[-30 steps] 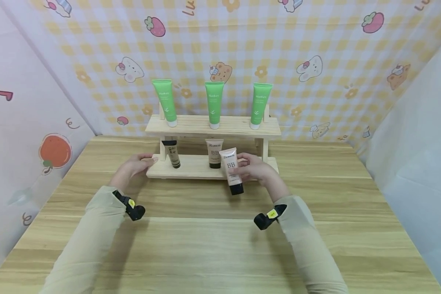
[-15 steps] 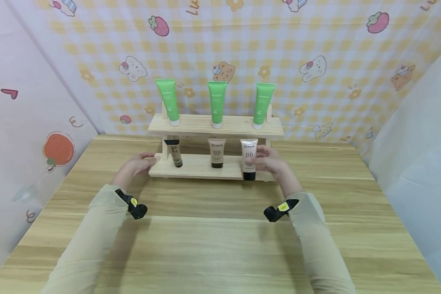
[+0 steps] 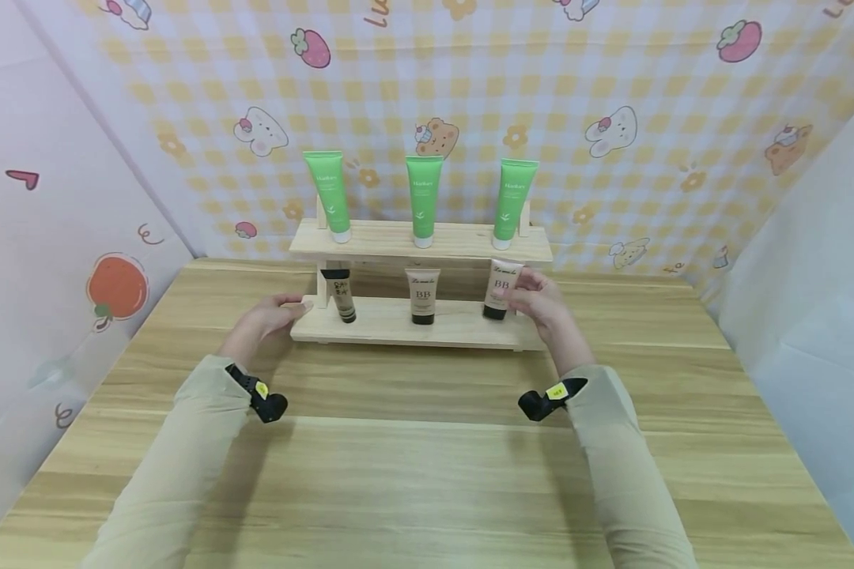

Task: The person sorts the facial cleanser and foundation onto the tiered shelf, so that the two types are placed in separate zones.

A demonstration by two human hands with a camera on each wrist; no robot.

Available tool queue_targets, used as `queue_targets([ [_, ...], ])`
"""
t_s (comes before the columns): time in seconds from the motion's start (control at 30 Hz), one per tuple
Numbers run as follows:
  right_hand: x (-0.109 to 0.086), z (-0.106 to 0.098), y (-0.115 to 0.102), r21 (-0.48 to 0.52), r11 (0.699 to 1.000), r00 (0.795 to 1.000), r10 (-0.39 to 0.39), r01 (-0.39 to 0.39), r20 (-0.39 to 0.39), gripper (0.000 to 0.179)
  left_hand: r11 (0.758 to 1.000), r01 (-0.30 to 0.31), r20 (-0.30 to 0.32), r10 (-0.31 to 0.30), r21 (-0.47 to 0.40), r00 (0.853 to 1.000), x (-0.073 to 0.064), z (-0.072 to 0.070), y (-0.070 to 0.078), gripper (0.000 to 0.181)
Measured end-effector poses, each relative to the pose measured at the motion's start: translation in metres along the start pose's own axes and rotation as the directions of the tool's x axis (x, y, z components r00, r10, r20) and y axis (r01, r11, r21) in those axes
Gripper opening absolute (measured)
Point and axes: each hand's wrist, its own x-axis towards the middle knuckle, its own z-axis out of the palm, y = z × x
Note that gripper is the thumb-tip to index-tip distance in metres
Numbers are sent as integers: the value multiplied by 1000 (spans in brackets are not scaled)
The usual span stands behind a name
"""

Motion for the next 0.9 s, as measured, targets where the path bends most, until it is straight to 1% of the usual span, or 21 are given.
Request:
queue_targets([
  [0.1, 0, -2, 2, 8, 1000, 1000, -7, 7, 9, 33, 1000, -9, 3, 9, 3, 1000, -1, 1, 0, 56],
  [0.17, 0, -4, 3, -5, 1000, 1000, -6, 6, 25, 34, 1000, -2, -3, 2, -18, 1000, -3, 1, 2, 57],
  [0.27, 1, -6, 5, 5, 1000, 998, -12, 11, 63, 33, 999, 2, -11, -2, -32, 1000, -3, 1, 2, 56],
  [0.37, 2, -8, 7, 21, 999, 993, -27, 25, 117, 37, 999, 6, -14, -6, -45, 1000, -4, 0, 2, 56],
  [0.5, 3, -9, 9, 31, 999, 985, -47, 42, 166, 42, 1000, -1, -2, 1, -22, 1000, -5, -1, 1, 57],
  [0.53, 4, -9, 9, 36, 998, 984, -51, 46, 172, 42, 1000, -3, 1, 3, -12, 1000, -5, -1, 1, 57],
  [0.67, 5, -9, 11, 46, 998, 981, -57, 49, 187, 43, 1000, -6, -1, 6, -18, 1000, -4, -1, -1, 57],
  [0.8, 5, -10, 11, 61, 998, 984, -38, 27, 175, 44, 1000, -12, -8, 12, -25, 1000, -2, 1, -1, 56],
  [0.9, 6, -11, 11, 62, 998, 986, -25, 15, 168, 42, 1000, -18, -13, 18, 3, 1000, -2, 1, 0, 57],
])
